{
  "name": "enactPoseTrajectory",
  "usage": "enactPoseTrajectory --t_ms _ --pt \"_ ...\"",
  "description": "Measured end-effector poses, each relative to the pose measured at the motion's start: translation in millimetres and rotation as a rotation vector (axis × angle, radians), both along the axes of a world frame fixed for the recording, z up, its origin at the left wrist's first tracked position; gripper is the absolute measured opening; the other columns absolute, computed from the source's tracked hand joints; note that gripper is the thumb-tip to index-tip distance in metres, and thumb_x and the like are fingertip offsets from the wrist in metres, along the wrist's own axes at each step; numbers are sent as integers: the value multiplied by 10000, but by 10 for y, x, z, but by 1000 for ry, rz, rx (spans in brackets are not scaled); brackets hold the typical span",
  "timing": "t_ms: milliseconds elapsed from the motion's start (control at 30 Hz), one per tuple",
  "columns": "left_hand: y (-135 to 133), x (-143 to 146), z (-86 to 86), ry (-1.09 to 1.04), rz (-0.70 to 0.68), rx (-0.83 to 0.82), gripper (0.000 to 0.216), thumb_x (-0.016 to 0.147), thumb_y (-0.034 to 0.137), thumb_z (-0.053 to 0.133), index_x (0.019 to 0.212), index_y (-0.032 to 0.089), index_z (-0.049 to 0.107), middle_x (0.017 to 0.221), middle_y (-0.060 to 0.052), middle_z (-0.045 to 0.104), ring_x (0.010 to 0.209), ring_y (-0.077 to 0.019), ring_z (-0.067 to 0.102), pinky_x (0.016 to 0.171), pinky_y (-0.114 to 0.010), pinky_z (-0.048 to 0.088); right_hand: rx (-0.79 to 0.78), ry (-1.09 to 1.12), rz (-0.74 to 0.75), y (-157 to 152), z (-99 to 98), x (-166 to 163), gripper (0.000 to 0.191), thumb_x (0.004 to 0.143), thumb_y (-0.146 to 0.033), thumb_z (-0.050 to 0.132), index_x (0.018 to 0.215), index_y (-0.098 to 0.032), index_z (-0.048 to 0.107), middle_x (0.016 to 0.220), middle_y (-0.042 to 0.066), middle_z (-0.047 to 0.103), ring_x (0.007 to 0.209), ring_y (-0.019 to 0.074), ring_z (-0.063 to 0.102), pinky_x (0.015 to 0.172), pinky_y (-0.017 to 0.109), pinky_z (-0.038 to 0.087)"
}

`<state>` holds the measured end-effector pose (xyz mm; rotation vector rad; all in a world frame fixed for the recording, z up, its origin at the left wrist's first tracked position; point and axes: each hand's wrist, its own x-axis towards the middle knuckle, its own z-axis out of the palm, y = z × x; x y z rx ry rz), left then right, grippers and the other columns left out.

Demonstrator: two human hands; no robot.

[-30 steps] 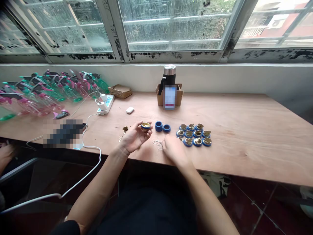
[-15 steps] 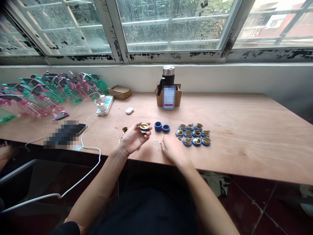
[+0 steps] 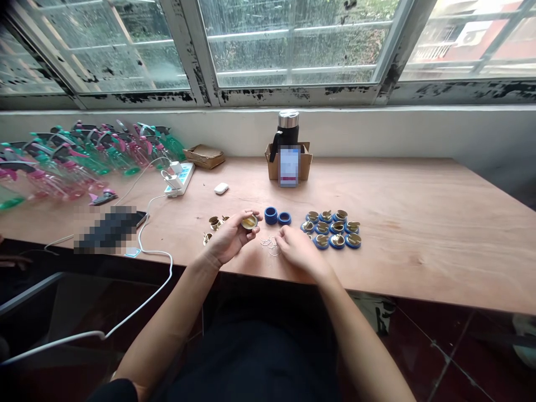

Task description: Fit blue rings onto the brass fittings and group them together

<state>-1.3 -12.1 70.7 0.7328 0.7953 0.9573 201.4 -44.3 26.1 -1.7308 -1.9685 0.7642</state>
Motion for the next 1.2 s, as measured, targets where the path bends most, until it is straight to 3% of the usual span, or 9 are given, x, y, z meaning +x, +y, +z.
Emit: enactPoseTrajectory --t_ms 367,533,633,733,967,1200 --pt "-2 51 -86 243 -77 181 228 885 320 727 1034 153 682 981 -70 670 631 -83 545 548 -217 360 9 170 2 8 -3 -8 201 987 -306 558 814 -206 578 739 8 654 701 182 579 678 296 387" --pt "-67 50 -63 357 -127 264 237 933 368 725 1046 169 665 947 -46 656 644 -82 517 580 -222 364 4 470 -19 -16 96 -12 237 980 -415 585 855 -214 572 655 -43 545 592 143 479 586 278 357" --pt "-95 49 -54 383 -187 294 275 961 443 707 944 174 651 833 -11 602 617 -80 471 576 -225 337 -13 649 31 -54 180 -10 305 989 -509 609 910 -218 563 632 -65 500 542 123 440 537 268 350" --pt "-99 51 -54 329 -253 301 341 966 487 694 851 172 632 793 1 559 605 -77 423 574 -228 320 2 715 86 -85 240 -7 338 999 -542 624 922 -219 561 624 -65 514 534 117 458 533 265 376" --pt "-81 36 -50 293 -295 338 391 908 536 765 856 164 656 824 -3 560 651 -86 434 614 -229 360 21 726 99 -83 247 -6 364 994 -561 655 960 -203 601 718 -9 663 542 116 543 546 268 443" --pt "-95 24 -12 333 -304 392 375 930 522 739 846 169 646 750 11 541 618 -89 432 607 -242 348 28 735 103 -74 232 -17 388 993 -577 680 938 -193 679 744 5 671 571 124 579 571 276 487"
